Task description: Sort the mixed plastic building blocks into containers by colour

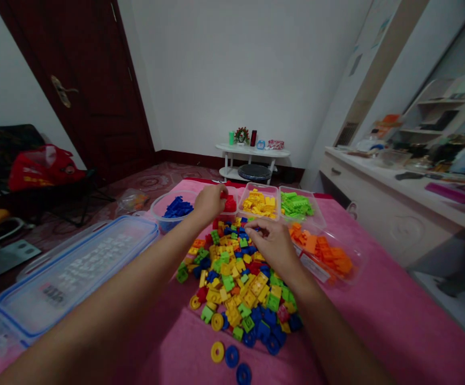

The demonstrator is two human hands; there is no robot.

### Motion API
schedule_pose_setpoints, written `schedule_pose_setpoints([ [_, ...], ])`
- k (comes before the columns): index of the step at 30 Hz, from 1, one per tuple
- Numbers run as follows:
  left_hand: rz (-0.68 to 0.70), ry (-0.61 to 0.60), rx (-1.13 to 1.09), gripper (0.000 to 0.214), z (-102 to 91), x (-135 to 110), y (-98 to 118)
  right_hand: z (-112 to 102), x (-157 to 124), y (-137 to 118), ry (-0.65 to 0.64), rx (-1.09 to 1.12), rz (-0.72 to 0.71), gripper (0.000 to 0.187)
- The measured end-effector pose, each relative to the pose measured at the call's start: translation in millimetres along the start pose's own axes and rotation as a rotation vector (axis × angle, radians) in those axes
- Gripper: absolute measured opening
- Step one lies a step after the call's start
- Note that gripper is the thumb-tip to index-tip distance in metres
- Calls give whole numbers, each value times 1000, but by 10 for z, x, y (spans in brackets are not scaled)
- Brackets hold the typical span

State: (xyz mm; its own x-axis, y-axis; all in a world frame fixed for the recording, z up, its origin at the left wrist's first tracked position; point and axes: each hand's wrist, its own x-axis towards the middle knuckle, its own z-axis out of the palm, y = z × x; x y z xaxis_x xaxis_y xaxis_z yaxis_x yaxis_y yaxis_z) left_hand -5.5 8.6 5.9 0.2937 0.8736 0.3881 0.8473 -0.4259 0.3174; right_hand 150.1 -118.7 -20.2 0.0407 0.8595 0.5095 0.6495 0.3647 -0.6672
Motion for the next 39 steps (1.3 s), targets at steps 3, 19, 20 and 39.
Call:
schedule_pose_setpoints([
  [3, 21, 67, -27, 52, -18, 160, -49, -2, 10, 42, -29, -57, 11, 16],
  [19, 59, -404, 61, 19, 113, -649, 31, -243, -46, 104, -551, -568, 265, 11],
  [20, 54, -394, -4, 19, 127, -639, 21, -248, -37, 105, -530, -566, 270, 6],
  [39, -235, -547, -1197, 49, 129, -701, 228, 110, -62, 43, -233, 271, 253, 37],
])
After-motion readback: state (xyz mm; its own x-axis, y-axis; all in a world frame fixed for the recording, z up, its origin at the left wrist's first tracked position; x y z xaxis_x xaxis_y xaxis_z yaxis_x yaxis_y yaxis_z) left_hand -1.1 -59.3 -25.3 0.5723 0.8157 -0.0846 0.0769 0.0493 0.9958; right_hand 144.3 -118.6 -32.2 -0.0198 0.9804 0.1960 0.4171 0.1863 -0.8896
